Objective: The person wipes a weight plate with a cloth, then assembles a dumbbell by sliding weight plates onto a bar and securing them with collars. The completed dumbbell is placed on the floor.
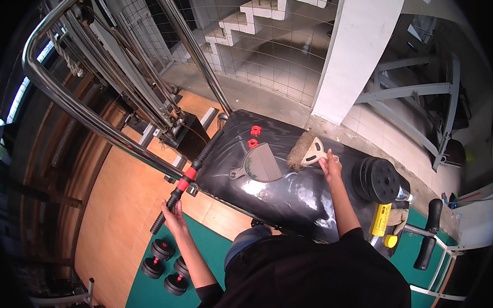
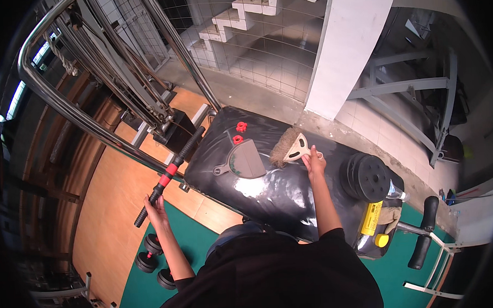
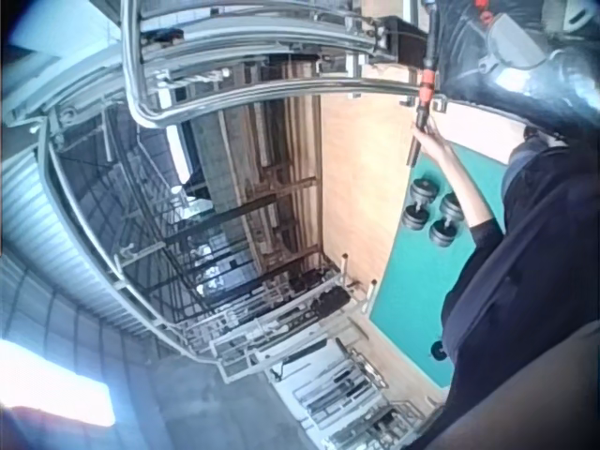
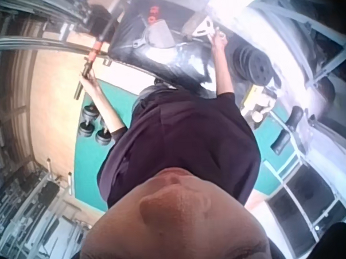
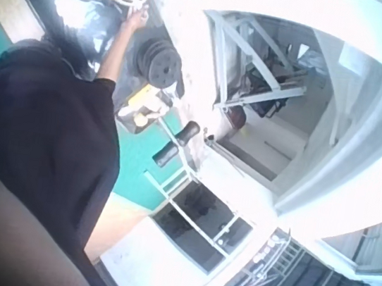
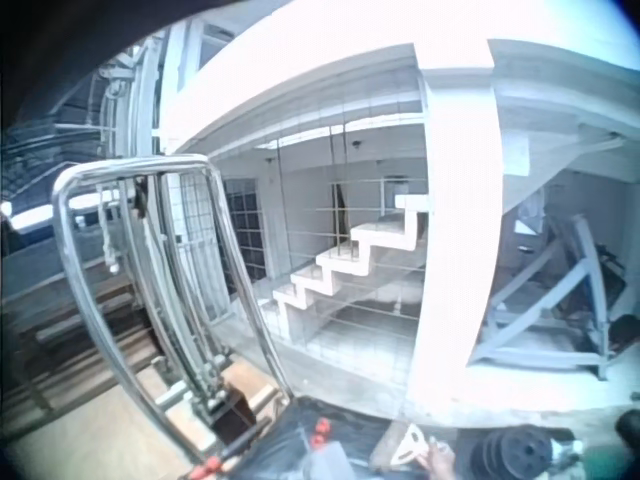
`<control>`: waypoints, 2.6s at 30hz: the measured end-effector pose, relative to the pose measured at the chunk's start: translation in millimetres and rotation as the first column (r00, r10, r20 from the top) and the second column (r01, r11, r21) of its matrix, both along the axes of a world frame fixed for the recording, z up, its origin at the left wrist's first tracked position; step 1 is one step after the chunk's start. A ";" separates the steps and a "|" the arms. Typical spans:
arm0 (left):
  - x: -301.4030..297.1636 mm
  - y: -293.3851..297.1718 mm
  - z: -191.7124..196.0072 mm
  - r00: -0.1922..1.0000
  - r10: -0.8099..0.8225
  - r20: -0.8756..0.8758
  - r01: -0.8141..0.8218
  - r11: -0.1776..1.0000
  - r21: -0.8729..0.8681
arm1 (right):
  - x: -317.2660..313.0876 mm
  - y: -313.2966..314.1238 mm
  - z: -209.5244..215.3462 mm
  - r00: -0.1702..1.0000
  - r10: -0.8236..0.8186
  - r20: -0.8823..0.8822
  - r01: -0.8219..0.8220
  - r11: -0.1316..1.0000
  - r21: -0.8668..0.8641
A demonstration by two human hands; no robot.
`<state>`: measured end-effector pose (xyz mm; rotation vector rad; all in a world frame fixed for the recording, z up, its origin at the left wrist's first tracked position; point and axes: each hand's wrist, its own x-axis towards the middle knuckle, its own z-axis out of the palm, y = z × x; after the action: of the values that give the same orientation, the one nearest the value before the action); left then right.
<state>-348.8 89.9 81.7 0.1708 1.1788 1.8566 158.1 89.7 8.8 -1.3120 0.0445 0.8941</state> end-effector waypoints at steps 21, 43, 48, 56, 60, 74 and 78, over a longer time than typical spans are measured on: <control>-41.6 -41.5 -13.8 0.981 0.108 -0.159 -0.142 0.965 -0.221 | -249.5 96.2 -34.8 -0.856 0.481 0.189 0.123 0.546 -0.829; 161.0 0.2 -7.0 0.290 -0.678 -0.676 0.908 0.418 -0.031 | -143.0 -8.2 57.9 0.857 0.472 -0.208 -0.403 0.864 0.300; 230.1 -15.5 -76.0 -0.399 -0.709 -0.582 0.917 -0.303 -0.260 | -65.9 -47.6 27.6 0.988 0.150 0.042 -0.149 0.988 -0.030; 294.3 -59.7 -74.0 -0.633 -0.772 0.066 0.703 -0.608 -0.368 | -29.7 -74.4 -19.5 0.981 0.108 0.161 -0.086 0.987 -0.134; 323.3 -80.4 -99.2 -0.448 -0.890 -0.082 0.820 -0.372 -0.435 | -6.7 -105.6 -23.1 0.859 0.314 0.404 -0.147 0.908 -0.392; 368.3 -103.6 -137.0 -0.355 -0.807 -0.472 0.602 0.189 -0.776 | 240.8 -325.5 -10.1 0.942 -0.250 0.224 0.318 0.879 -0.355; 372.8 -103.8 -134.8 -0.394 -0.737 -0.550 0.552 0.289 -0.782 | 334.6 -313.2 -39.7 0.910 -0.388 0.143 0.414 0.848 -0.333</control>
<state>24.0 -13.9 -53.1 1.8274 1.3664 0.1625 492.7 -223.5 -30.9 -1.5954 0.4314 0.4880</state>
